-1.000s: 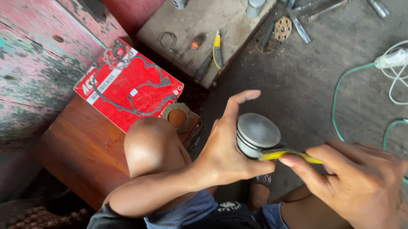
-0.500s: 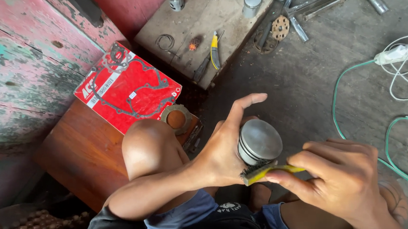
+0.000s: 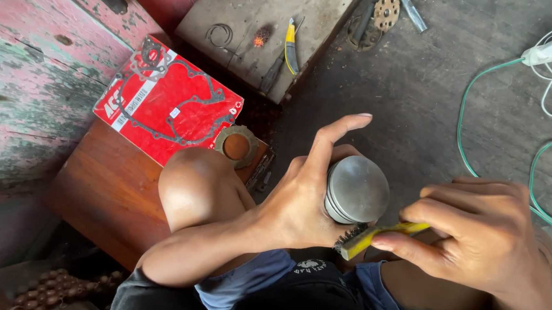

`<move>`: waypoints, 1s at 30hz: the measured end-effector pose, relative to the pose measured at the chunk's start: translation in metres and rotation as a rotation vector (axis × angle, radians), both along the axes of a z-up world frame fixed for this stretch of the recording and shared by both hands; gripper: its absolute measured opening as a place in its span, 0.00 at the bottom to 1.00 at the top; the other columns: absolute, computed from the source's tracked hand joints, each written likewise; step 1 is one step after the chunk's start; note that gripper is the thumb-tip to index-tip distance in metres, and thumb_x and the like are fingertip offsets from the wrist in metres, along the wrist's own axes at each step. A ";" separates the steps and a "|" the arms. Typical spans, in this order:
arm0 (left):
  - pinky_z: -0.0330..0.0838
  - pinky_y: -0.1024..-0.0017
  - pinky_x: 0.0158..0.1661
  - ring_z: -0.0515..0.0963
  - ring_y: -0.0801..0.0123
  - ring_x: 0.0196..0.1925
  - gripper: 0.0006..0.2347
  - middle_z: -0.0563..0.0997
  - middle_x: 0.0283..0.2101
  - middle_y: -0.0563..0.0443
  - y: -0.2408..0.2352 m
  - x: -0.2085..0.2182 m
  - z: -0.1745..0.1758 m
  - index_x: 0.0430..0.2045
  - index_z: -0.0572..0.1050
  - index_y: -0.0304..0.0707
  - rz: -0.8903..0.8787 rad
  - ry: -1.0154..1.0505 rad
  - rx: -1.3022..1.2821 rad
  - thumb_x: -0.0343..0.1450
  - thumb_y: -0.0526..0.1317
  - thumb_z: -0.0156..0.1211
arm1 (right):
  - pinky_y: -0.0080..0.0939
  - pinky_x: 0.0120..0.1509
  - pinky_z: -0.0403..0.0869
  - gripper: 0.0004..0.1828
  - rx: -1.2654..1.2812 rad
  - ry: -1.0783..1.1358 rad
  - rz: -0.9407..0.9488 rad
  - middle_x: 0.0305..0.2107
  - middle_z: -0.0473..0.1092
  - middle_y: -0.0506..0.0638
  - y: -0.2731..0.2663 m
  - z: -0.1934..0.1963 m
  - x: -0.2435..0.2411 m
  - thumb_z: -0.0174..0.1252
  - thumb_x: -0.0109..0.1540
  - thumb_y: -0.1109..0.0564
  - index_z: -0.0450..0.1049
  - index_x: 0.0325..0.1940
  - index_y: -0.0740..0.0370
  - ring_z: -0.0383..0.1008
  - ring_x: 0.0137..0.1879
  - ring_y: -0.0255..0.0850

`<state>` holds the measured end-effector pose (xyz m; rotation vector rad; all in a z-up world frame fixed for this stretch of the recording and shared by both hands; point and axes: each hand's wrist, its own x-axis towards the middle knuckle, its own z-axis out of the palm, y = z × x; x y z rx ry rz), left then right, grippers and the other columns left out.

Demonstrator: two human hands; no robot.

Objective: Cleaning a motorcycle piston using a small brush to remove carbon deposits or dirt.

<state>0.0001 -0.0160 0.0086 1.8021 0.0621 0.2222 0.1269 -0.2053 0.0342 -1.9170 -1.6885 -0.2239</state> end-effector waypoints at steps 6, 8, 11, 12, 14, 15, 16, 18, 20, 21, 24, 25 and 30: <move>0.76 0.69 0.51 0.86 0.57 0.47 0.45 0.82 0.48 0.52 0.001 -0.002 0.003 0.70 0.47 0.45 -0.011 -0.005 0.015 0.60 0.37 0.73 | 0.39 0.22 0.55 0.25 -0.051 0.020 0.007 0.13 0.58 0.43 -0.002 0.004 0.001 0.65 0.55 0.35 0.66 0.17 0.53 0.53 0.16 0.40; 0.75 0.69 0.51 0.86 0.57 0.48 0.45 0.82 0.48 0.52 0.002 -0.002 0.001 0.70 0.47 0.45 -0.027 -0.004 0.009 0.59 0.36 0.72 | 0.39 0.23 0.55 0.26 -0.071 0.019 -0.007 0.13 0.58 0.43 -0.003 0.005 0.002 0.64 0.55 0.35 0.66 0.17 0.54 0.52 0.16 0.41; 0.76 0.71 0.50 0.86 0.60 0.46 0.46 0.82 0.49 0.51 0.003 -0.003 0.000 0.70 0.46 0.46 -0.032 0.014 0.013 0.58 0.37 0.72 | 0.38 0.23 0.59 0.26 -0.048 -0.004 -0.007 0.14 0.61 0.44 -0.007 0.003 0.008 0.62 0.54 0.33 0.67 0.17 0.55 0.55 0.16 0.41; 0.76 0.71 0.51 0.87 0.60 0.47 0.47 0.82 0.49 0.52 0.004 -0.003 0.001 0.70 0.46 0.47 -0.036 0.033 0.002 0.57 0.37 0.72 | 0.39 0.24 0.61 0.26 -0.075 0.000 -0.013 0.14 0.64 0.45 -0.010 0.003 0.011 0.66 0.52 0.34 0.70 0.19 0.56 0.58 0.17 0.41; 0.76 0.72 0.52 0.87 0.59 0.47 0.47 0.82 0.50 0.52 0.006 -0.002 0.004 0.71 0.46 0.48 -0.037 0.051 -0.015 0.57 0.37 0.72 | 0.40 0.26 0.64 0.25 -0.109 0.002 -0.015 0.14 0.66 0.45 -0.009 0.003 0.010 0.71 0.51 0.35 0.73 0.21 0.58 0.60 0.18 0.40; 0.76 0.71 0.51 0.87 0.60 0.46 0.47 0.82 0.48 0.52 0.007 -0.002 0.005 0.70 0.47 0.49 -0.049 0.078 -0.047 0.56 0.42 0.73 | 0.40 0.26 0.64 0.25 -0.094 -0.009 -0.023 0.15 0.66 0.45 -0.005 0.002 0.004 0.69 0.51 0.34 0.72 0.20 0.56 0.60 0.17 0.40; 0.76 0.70 0.51 0.88 0.61 0.46 0.48 0.83 0.46 0.52 0.007 -0.001 0.006 0.70 0.47 0.50 -0.061 0.105 -0.080 0.56 0.47 0.74 | 0.40 0.26 0.64 0.26 -0.082 -0.020 -0.031 0.16 0.65 0.44 -0.002 0.001 -0.001 0.67 0.52 0.32 0.71 0.19 0.53 0.59 0.17 0.40; 0.75 0.67 0.54 0.84 0.59 0.55 0.49 0.78 0.54 0.51 0.009 -0.001 0.002 0.70 0.47 0.50 -0.059 0.090 -0.059 0.55 0.46 0.76 | 0.41 0.27 0.63 0.24 -0.117 0.029 -0.064 0.17 0.66 0.45 -0.002 0.005 0.000 0.68 0.53 0.36 0.71 0.19 0.56 0.59 0.18 0.41; 0.73 0.65 0.57 0.80 0.57 0.65 0.50 0.73 0.62 0.49 0.012 -0.003 0.005 0.71 0.46 0.50 -0.050 0.077 -0.028 0.55 0.45 0.78 | 0.43 0.28 0.63 0.23 -0.144 0.078 -0.091 0.17 0.67 0.46 -0.008 0.002 0.003 0.69 0.53 0.40 0.71 0.20 0.58 0.60 0.19 0.42; 0.74 0.66 0.56 0.81 0.58 0.63 0.49 0.72 0.63 0.50 0.013 -0.004 0.009 0.70 0.47 0.50 -0.047 0.093 -0.026 0.55 0.45 0.76 | 0.44 0.30 0.62 0.22 -0.143 0.085 -0.113 0.15 0.66 0.47 -0.014 -0.003 0.007 0.69 0.52 0.41 0.71 0.21 0.59 0.60 0.18 0.42; 0.73 0.68 0.57 0.81 0.59 0.61 0.47 0.76 0.54 0.51 0.015 -0.003 0.015 0.69 0.48 0.52 -0.050 0.158 -0.069 0.55 0.46 0.72 | 0.45 0.31 0.63 0.23 -0.145 0.050 -0.104 0.15 0.65 0.47 -0.020 -0.013 0.013 0.69 0.51 0.39 0.73 0.22 0.59 0.62 0.19 0.42; 0.72 0.68 0.58 0.80 0.58 0.62 0.46 0.81 0.43 0.51 0.015 -0.002 0.016 0.69 0.49 0.54 -0.075 0.209 -0.104 0.55 0.49 0.70 | 0.44 0.30 0.65 0.24 -0.138 0.011 -0.091 0.16 0.67 0.46 -0.022 -0.015 0.012 0.69 0.50 0.36 0.74 0.23 0.58 0.65 0.20 0.42; 0.73 0.72 0.51 0.85 0.65 0.38 0.44 0.82 0.36 0.58 0.019 -0.001 0.021 0.67 0.51 0.51 -0.009 0.184 -0.131 0.54 0.43 0.69 | 0.45 0.35 0.61 0.22 -0.182 0.156 -0.225 0.15 0.66 0.48 -0.032 -0.029 0.022 0.71 0.49 0.42 0.74 0.25 0.64 0.60 0.19 0.42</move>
